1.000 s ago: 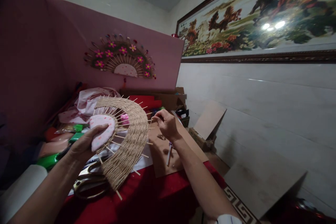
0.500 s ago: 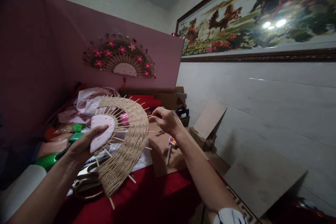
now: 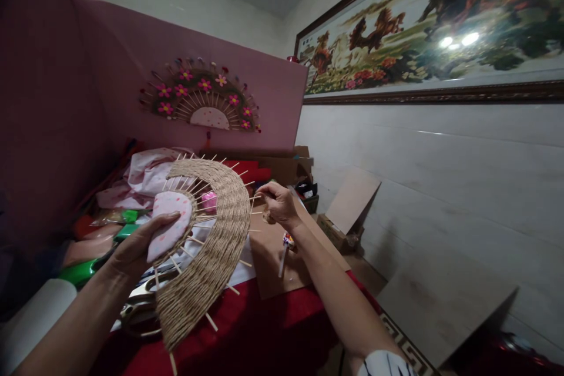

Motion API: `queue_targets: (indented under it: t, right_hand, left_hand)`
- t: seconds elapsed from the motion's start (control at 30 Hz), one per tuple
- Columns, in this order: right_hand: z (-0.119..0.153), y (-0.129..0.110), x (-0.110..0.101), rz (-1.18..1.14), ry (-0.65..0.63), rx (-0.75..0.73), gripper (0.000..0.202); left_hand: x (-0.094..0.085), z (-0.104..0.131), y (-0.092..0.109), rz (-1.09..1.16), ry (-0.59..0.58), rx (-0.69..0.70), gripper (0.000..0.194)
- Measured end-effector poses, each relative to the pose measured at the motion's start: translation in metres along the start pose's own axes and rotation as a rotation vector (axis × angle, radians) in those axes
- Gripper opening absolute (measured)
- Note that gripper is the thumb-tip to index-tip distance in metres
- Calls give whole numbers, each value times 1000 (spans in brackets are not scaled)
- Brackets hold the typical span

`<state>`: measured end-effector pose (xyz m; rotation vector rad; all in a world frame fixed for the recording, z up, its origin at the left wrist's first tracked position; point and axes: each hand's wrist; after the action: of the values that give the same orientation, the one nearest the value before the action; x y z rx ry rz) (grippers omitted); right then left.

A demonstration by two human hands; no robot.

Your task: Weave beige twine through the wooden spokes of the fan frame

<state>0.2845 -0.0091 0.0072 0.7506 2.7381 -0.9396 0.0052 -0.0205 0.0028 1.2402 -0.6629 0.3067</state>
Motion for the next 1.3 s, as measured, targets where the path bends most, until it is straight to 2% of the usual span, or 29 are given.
queue_targets:
  t: [0.2, 0.37, 0.5, 0.67, 0.8, 0.87, 1.0, 1.17, 1.3]
  right_hand:
    - [-11, -10, -9, 137, -47, -64, 12]
    - [-19, -18, -13, 202, -152, -185, 10]
    - [-29, -20, -17, 215, -201, -198, 14]
    - [-32, -13, -19, 114, -211, -23, 16]
    - [-24, -5, -11, -92, -97, 92, 17]
    - [-17, -3, -3, -199, -42, 165, 20]
    - [0, -4, 19, -443, -52, 323, 21]
    - [12, -12, 43, -737, -16, 392, 17]
    - [13, -20, 54, -796, 60, 431, 21]
  left_hand:
    - [-6, -4, -2, -29, -31, -106, 22]
    - [-8, -4, -3, -44, -70, -128, 27]
    - [-7, -2, -3, -50, -121, -167, 28]
    - [-2, 5, -2, -15, -94, -173, 31]
    - [-1, 7, -1, 6, -29, -126, 26]
    - [-2, 7, -1, 12, -20, -111, 20]
    - [-2, 6, -1, 23, -58, -107, 14]
    - [-1, 6, -4, 28, -93, -73, 14]
    - [3, 2, -9, 69, -108, 28, 14]
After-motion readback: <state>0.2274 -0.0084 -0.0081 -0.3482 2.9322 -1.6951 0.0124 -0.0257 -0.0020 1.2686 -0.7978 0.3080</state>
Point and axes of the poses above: each hand's wrist, its own z-axis away from the middle knuckle, its own x-axis out of the palm, y = z × x, and after that the axes turned 3 degrees about -z, right-handed
